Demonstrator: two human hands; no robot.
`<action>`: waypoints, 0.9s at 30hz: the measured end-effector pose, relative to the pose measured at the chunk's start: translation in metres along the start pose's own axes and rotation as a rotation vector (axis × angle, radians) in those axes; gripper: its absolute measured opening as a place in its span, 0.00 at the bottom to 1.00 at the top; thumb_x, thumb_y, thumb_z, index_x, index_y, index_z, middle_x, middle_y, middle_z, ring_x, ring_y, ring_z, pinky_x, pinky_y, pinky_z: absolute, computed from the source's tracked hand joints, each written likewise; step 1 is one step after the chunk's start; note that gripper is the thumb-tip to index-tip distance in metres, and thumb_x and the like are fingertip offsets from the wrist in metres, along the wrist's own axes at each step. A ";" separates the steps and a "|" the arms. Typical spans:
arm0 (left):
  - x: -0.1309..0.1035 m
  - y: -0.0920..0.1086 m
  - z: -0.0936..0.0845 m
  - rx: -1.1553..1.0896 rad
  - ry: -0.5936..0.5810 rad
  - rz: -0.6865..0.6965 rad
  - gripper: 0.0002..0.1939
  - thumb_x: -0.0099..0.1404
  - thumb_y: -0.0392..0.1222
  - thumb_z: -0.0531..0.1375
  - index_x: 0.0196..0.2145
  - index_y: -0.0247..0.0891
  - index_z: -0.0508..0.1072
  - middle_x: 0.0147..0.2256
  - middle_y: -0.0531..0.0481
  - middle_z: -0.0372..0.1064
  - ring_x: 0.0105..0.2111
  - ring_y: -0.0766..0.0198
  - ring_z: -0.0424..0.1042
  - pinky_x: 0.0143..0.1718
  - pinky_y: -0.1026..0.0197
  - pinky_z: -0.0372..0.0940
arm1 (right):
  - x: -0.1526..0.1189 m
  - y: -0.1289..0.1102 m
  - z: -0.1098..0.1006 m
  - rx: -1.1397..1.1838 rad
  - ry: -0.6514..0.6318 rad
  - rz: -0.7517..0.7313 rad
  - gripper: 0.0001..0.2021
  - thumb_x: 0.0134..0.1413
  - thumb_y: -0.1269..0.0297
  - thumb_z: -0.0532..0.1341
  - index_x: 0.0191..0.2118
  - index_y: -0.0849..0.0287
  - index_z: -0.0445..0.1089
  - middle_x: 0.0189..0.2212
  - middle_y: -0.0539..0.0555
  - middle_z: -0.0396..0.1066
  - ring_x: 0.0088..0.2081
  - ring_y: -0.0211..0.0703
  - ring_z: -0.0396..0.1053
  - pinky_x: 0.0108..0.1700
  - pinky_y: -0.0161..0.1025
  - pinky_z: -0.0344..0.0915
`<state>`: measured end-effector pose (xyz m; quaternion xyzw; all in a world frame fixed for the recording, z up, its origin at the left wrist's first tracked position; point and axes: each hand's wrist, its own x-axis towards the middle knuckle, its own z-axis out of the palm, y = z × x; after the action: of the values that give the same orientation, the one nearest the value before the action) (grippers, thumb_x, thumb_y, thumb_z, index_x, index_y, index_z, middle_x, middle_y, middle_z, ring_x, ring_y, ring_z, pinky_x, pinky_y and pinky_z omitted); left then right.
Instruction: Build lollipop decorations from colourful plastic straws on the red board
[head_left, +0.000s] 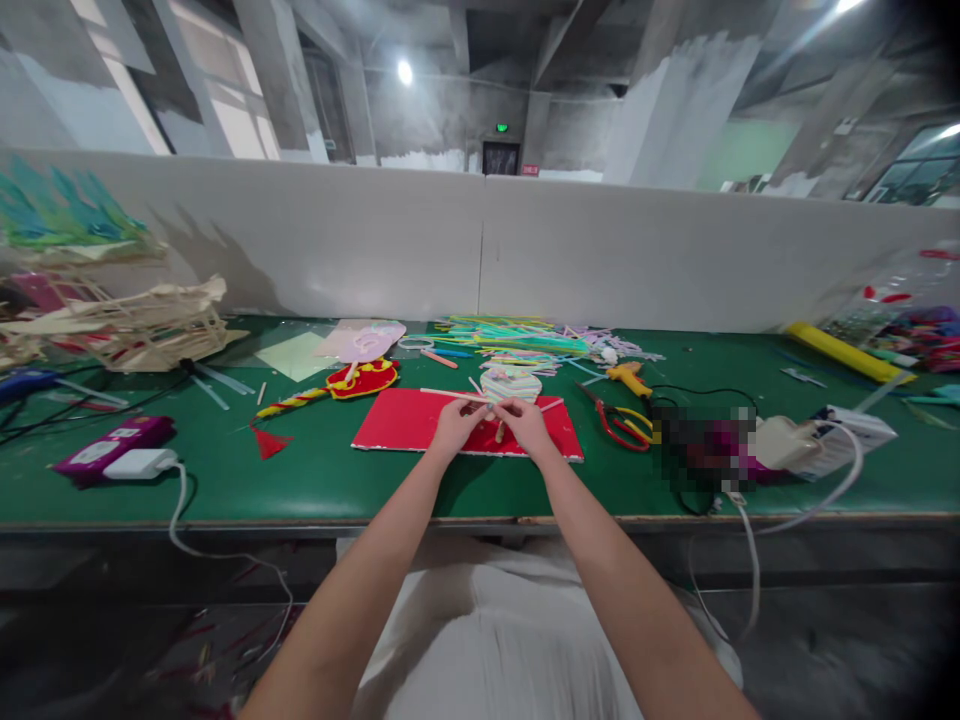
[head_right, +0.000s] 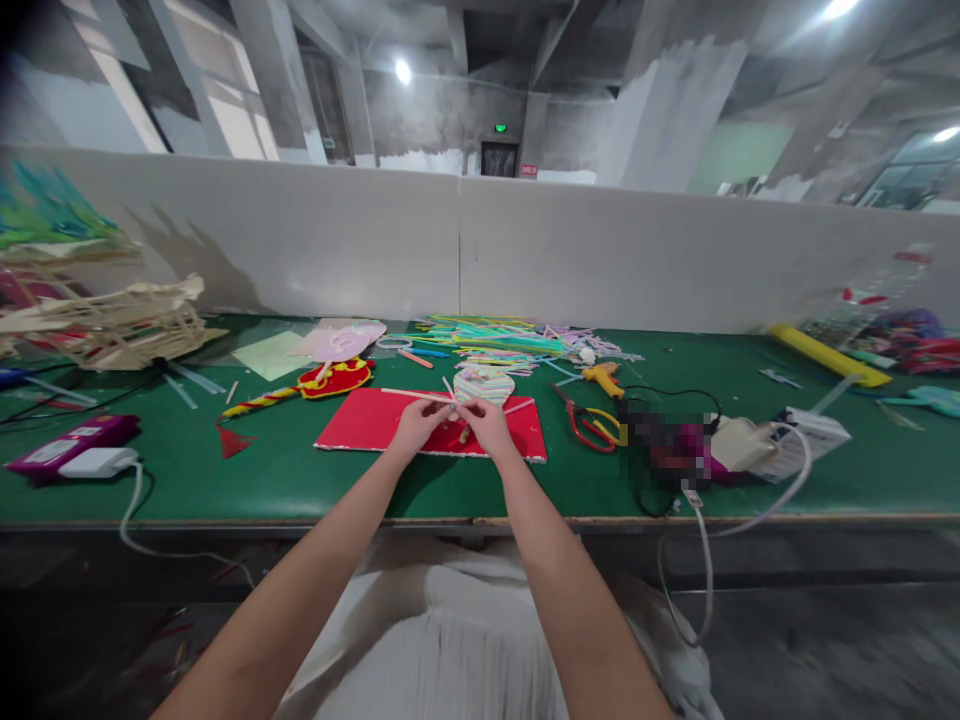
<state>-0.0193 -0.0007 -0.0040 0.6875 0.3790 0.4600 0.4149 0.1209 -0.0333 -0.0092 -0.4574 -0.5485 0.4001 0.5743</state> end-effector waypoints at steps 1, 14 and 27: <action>0.000 -0.001 0.001 0.003 -0.008 0.008 0.16 0.50 0.48 0.57 0.32 0.33 0.71 0.29 0.46 0.71 0.30 0.63 0.69 0.32 0.62 0.63 | 0.000 0.000 0.000 -0.016 0.020 -0.003 0.15 0.40 0.51 0.58 0.28 0.59 0.66 0.24 0.51 0.70 0.15 0.35 0.63 0.19 0.35 0.62; -0.001 0.000 0.000 0.016 0.013 0.018 0.14 0.50 0.49 0.57 0.29 0.34 0.69 0.26 0.49 0.69 0.26 0.66 0.68 0.29 0.65 0.62 | 0.002 -0.003 0.000 -0.045 0.068 -0.024 0.13 0.38 0.54 0.60 0.26 0.60 0.67 0.21 0.51 0.69 0.20 0.38 0.66 0.22 0.34 0.62; -0.001 0.001 -0.003 0.053 0.159 0.057 0.11 0.51 0.45 0.56 0.29 0.35 0.71 0.28 0.50 0.69 0.27 0.67 0.66 0.30 0.65 0.61 | 0.002 0.006 0.001 0.113 -0.056 0.046 0.12 0.38 0.56 0.61 0.25 0.60 0.64 0.24 0.50 0.69 0.14 0.33 0.61 0.16 0.34 0.60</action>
<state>-0.0225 -0.0008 -0.0027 0.6703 0.4029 0.5145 0.3517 0.1204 -0.0296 -0.0146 -0.4253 -0.5305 0.4559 0.5743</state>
